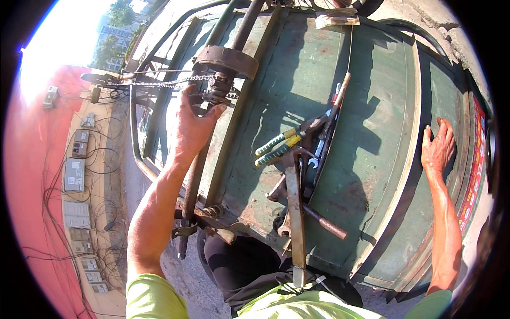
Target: The person works on a bicycle chain and sprocket assembly mounted on a green metal frame. They use pliers and a hammer to adjust the chain tension and manipulate the sprocket components. The person repeatedly checks the chain alignment and uses a hammer to tap parts into place.
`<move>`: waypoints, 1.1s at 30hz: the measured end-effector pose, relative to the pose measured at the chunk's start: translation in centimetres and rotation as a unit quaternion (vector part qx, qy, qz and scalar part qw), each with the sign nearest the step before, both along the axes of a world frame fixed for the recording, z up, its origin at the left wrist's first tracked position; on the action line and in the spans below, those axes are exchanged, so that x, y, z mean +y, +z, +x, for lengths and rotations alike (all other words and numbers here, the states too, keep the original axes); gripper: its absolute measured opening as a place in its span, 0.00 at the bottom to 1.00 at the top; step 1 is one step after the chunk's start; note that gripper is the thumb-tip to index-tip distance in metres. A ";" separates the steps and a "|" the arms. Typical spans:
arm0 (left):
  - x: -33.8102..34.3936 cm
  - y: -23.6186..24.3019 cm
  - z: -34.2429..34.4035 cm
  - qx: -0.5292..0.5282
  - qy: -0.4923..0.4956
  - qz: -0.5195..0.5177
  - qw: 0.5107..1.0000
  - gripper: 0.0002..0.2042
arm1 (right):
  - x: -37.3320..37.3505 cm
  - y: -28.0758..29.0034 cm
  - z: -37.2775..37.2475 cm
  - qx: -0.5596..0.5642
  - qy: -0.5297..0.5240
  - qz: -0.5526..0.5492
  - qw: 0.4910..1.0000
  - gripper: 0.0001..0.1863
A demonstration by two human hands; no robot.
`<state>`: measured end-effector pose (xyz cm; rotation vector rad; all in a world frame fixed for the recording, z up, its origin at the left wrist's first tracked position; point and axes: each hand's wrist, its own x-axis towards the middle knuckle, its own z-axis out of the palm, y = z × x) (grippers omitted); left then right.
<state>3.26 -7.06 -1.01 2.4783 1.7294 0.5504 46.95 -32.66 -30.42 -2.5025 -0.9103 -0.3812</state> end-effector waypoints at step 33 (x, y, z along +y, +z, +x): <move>-1.1 0.8 -0.2 -0.001 -0.017 0.004 1.000 0.36 | 0.1 -0.2 0.2 -0.003 -0.001 0.001 1.000 0.23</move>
